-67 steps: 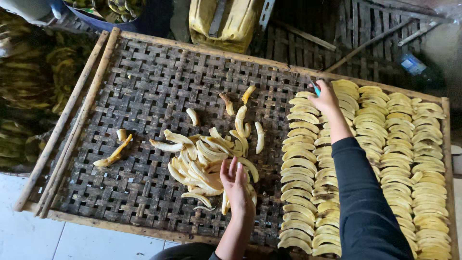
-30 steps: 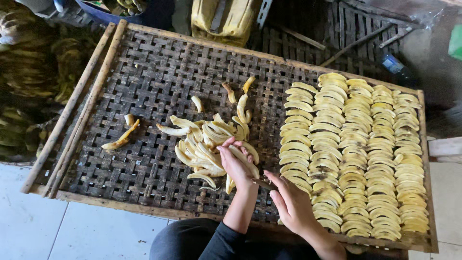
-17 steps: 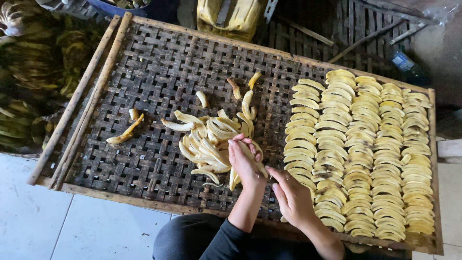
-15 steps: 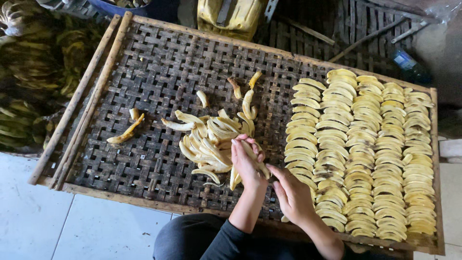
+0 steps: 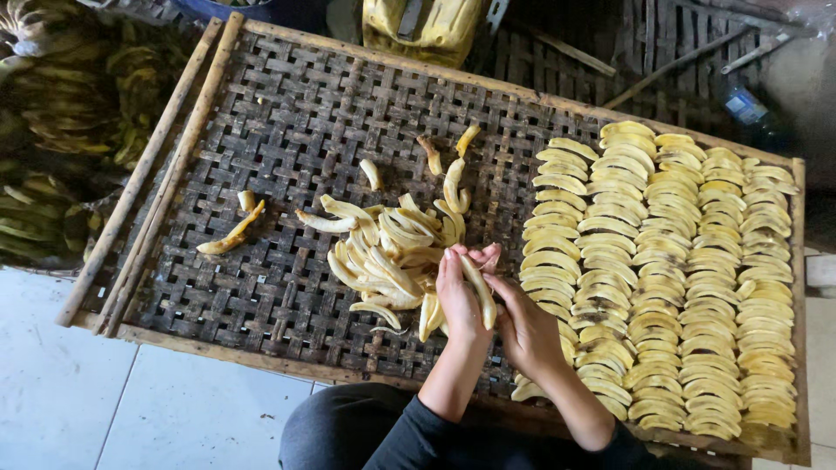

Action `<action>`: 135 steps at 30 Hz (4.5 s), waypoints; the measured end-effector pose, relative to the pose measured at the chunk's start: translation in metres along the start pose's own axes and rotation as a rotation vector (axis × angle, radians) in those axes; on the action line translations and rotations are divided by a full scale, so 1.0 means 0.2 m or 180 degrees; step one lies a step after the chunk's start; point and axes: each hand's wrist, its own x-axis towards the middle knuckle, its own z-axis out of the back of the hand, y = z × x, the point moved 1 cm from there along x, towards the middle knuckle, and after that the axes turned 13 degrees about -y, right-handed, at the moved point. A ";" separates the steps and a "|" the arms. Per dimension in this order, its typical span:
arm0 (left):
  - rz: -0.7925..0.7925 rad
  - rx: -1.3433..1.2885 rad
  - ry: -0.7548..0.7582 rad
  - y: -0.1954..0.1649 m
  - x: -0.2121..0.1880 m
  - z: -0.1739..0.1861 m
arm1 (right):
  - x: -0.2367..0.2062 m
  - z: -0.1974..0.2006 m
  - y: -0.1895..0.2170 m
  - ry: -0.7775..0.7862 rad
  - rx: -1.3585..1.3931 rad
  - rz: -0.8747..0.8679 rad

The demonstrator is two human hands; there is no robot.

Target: The person sits on the floor at a woven bamboo tray and uses a small knife to slice peeled bananas lengthwise. The person places each cut banana slice onto the tray, arranging the slices in neat rows alongside previously cut slices.

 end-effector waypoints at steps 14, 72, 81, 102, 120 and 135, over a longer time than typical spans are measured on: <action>0.0559 0.0280 0.0233 0.10 0.06 0.09 | 0.07 -0.06 -0.26 0.0305 -0.0657 -0.0101; 0.1224 0.1370 -0.0811 0.05 0.15 0.26 | 1.36 0.22 -0.85 0.0775 -0.1828 -0.0889; 0.1106 0.1013 -0.0814 0.08 0.18 0.34 | 1.35 0.11 -0.81 0.0465 -0.1628 -0.1156; 0.0315 0.1335 -0.0553 0.06 0.15 0.23 | 0.44 -0.31 -0.66 0.2516 0.0593 -0.1853; 0.0625 0.1207 -0.0652 -0.01 0.16 0.28 | 1.38 0.09 -1.02 0.0281 -0.1377 -0.1524; -0.0009 0.0653 -0.1415 0.00 0.17 0.34 | 0.95 -0.63 -0.26 0.0437 -0.1613 -0.0208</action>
